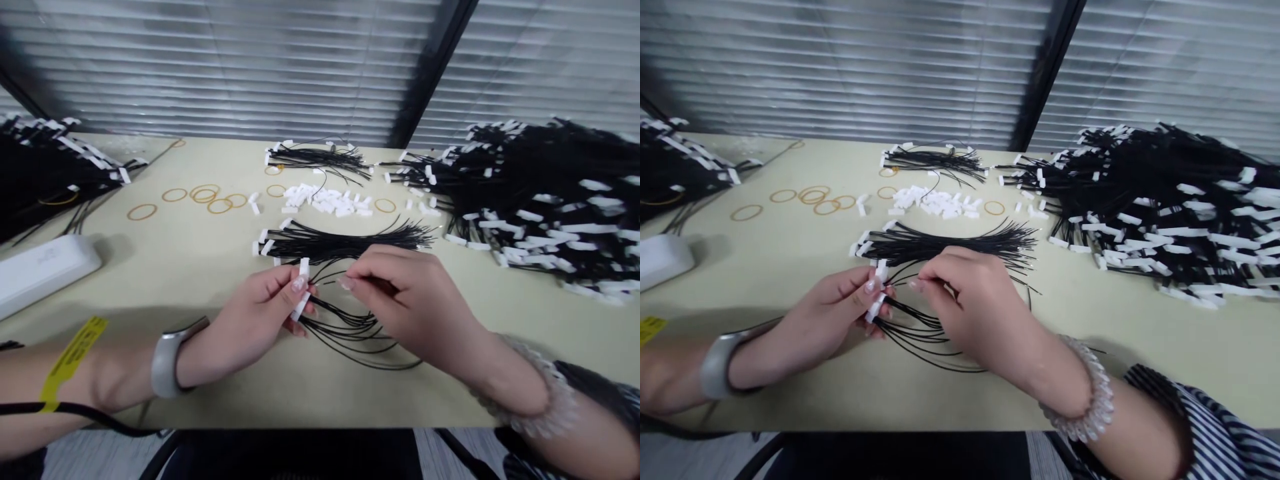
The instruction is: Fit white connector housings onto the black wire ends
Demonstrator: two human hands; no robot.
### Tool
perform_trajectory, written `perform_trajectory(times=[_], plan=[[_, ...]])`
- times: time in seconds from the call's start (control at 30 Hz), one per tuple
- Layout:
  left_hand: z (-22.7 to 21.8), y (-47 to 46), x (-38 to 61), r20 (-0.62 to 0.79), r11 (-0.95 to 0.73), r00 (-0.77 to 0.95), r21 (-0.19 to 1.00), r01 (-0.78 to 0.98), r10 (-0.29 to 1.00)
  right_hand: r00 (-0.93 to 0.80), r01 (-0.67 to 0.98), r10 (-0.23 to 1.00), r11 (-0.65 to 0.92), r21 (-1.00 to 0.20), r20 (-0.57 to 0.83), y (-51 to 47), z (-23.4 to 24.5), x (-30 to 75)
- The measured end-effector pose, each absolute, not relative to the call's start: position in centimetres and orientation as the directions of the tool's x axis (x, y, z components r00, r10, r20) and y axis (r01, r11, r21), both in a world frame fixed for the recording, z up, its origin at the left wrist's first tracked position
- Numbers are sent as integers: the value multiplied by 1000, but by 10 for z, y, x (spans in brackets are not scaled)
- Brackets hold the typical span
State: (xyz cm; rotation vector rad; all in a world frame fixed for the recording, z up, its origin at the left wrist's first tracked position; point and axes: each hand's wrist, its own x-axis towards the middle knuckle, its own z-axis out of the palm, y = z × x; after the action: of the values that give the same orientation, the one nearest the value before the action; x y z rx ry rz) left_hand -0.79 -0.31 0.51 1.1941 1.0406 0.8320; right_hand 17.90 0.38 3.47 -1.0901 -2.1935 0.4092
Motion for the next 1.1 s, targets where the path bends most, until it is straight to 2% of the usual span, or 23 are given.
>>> perform_trajectory(times=[0.2, 0.6, 0.87, 1.0, 1.1], plan=[[4, -1, -7, -213, 222, 320, 975, 8, 923, -463, 629, 784, 620, -469, 414, 3, 30, 172], [3, -2, -8, -176, 176, 348, 984, 31, 921, -456, 644, 799, 600, -474, 391, 2, 29, 169], [3, -1, -8, -169, 131, 367, 983, 126, 915, -484, 603, 792, 611, -513, 373, 1, 25, 164], [4, -2, -9, -142, 92, 385, 985, 146, 912, -501, 594, 764, 645, -481, 406, 2, 20, 161], [4, -2, -7, -168, 141, 359, 985, 102, 918, -507, 613, 758, 652, -446, 411, 6, 21, 162]])
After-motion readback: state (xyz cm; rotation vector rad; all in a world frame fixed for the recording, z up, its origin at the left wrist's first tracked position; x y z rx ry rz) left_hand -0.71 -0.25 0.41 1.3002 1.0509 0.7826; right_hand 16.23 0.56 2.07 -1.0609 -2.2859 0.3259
